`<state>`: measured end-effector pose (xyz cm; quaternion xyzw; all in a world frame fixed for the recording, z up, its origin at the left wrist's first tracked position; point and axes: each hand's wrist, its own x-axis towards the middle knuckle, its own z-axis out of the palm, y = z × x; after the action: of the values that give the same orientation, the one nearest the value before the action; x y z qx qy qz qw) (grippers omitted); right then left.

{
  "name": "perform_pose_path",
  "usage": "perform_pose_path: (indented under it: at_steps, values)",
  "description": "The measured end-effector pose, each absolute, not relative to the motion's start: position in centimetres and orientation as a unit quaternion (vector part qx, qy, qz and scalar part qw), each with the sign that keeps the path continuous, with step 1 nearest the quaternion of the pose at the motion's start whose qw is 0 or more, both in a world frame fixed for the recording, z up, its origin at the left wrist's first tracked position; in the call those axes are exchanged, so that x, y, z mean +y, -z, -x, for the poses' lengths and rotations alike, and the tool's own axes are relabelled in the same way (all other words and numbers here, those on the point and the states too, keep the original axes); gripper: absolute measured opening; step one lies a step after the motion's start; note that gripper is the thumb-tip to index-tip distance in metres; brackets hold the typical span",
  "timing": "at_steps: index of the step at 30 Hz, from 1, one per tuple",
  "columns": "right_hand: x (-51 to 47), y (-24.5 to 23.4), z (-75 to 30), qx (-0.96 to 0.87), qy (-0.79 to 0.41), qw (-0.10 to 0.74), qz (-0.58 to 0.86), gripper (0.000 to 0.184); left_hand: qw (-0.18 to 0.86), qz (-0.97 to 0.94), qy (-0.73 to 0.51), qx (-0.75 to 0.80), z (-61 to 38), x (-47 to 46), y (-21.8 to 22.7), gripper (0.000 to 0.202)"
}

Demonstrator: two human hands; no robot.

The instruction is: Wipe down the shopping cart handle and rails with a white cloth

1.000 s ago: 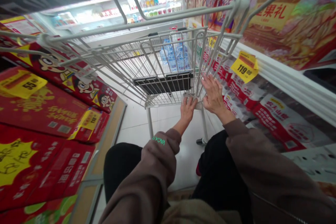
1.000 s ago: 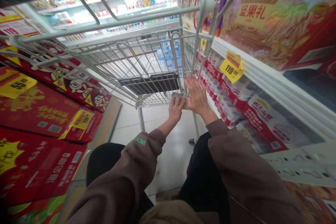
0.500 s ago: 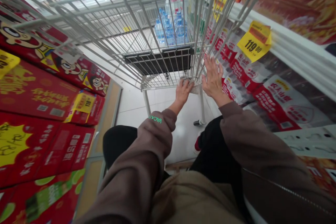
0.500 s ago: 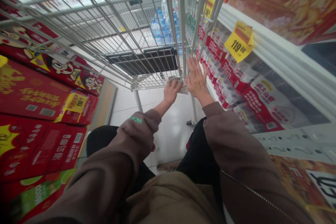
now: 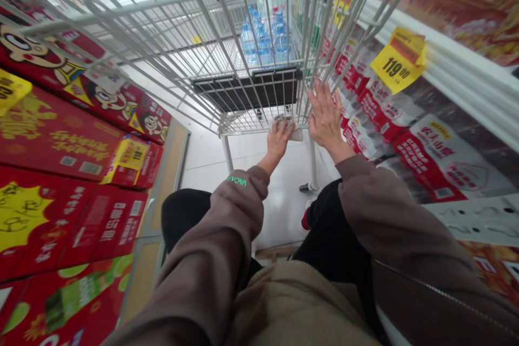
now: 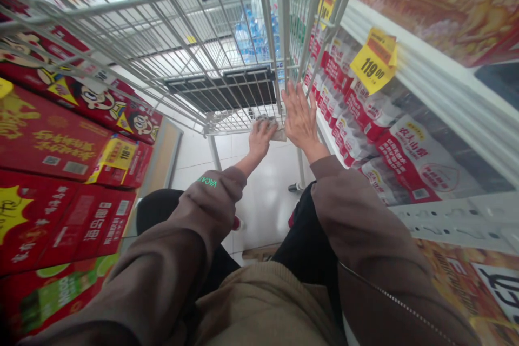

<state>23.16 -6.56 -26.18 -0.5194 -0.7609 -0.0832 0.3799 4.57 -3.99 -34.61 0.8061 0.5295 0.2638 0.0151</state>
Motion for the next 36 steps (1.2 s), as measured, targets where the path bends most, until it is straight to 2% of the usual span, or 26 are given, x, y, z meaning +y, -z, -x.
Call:
perform_pose_path:
  at_steps: [7,12,15,22,27,30,36]
  values:
    - [-6.2,26.2,-21.2,-0.766,0.080,0.378,0.514,0.066,-0.016,-0.731,-0.381,0.566,-4.9,-2.4,33.3,0.048]
    - [-6.0,26.5,-21.0,-0.768,0.058,0.388,0.506,0.065,-0.003,-0.761,-0.307,0.572,-3.5,-3.7,35.5,0.043]
    - [-5.8,26.8,-21.2,-0.764,0.051,0.400,0.505,0.066,-0.010,-0.749,-0.298,0.592,-2.8,-4.7,36.3,0.047]
    - [-5.6,26.9,-20.1,-0.739,0.056,0.444,0.503,0.068,-0.087,-0.690,-0.435,0.572,-3.3,-1.9,33.3,0.044]
    - [-5.5,27.1,-19.6,-0.735,0.091,0.452,0.497,0.070,-0.030,-0.734,-0.337,0.588,-1.2,-4.0,35.5,0.046]
    - [-5.4,27.2,-19.5,-0.732,0.087,0.456,0.498,0.067,-0.036,-0.715,-0.328,0.616,0.4,-5.6,36.7,0.052]
    - [-5.3,27.1,-18.3,-0.726,0.081,0.465,0.501,0.065,-0.109,-0.653,-0.449,0.600,1.4,-2.6,33.4,0.044]
